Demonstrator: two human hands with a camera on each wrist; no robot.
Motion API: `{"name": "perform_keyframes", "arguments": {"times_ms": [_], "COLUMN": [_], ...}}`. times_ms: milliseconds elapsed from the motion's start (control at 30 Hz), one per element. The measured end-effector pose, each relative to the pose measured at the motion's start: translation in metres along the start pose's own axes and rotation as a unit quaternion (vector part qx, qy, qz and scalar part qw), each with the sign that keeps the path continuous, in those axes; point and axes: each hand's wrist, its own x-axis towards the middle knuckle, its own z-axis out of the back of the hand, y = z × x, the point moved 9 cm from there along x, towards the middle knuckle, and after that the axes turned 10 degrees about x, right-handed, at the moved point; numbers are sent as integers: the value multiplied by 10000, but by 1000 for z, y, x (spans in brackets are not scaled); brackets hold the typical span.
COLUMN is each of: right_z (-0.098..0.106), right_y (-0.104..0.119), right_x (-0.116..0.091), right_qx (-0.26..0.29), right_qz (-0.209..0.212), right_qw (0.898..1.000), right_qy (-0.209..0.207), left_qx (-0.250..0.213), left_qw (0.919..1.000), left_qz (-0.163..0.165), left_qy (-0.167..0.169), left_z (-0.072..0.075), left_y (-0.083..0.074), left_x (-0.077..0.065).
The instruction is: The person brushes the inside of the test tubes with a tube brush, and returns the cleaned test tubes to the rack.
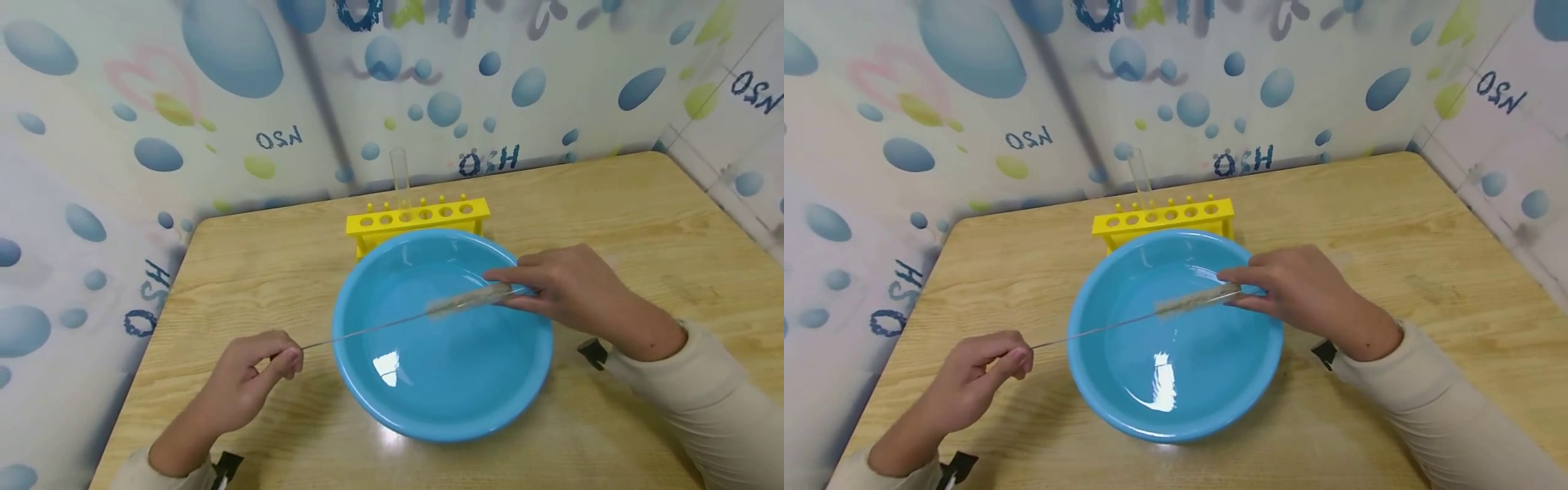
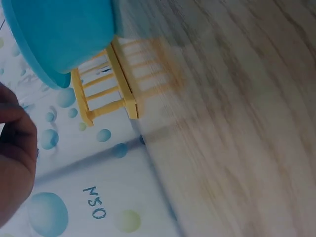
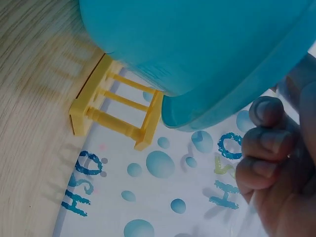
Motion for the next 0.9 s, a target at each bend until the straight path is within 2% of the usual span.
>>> {"name": "perform_keyframes", "arguments": {"times_ms": [133, 233, 300, 367, 433, 500, 600, 733, 767, 800, 833, 900], "right_z": [4, 8, 9, 7, 3, -1, -7, -12, -12, -11, -10, -8], "right_y": [1, 1, 0, -4, -9, -16, -22, -25, -24, -24, -24, -23], "right_x": [0, -1, -3, -4, -4, -3, -3, -3, -2, -2, -2, -2], "right_qx": [-223, -323, -231, -12, 241, 483, 740, 916, 919, 885, 825, 574], "right_qz": [261, 393, 360, 237, -14, -325, -736, -947, -944, -922, -905, -797], "right_qw": [9991, 9973, 9975, 9988, 9995, 9983, 9933, 9883, 9883, 9891, 9901, 9939], "right_qy": [-266, -522, -556, -431, -182, 101, 499, 763, 764, 734, 681, 504], "left_qx": [-813, -1088, -830, -162, 664, 1518, 2477, 3238, 3307, 3303, 3189, 2577], "left_qw": [9952, 9910, 9931, 9974, 9972, 9880, 9628, 9266, 9229, 9223, 9284, 9555], "left_qz": [385, 614, 705, 624, 348, -18, -608, -1197, -1238, -1250, -1181, -901], "left_qy": [391, 487, 438, 319, 64, -289, -889, -1488, -1538, -1570, -1499, -1121], "left_z": [-3, -2, -1, 1, 5, 10, 18, 23, 24, 25, 25, 23], "left_y": [10, 16, 18, 17, 12, 4, -8, -17, -17, -16, -14, -5], "left_x": [-3, -4, -5, -6, -6, -6, -8, -11, -12, -12, -12, -12]}}
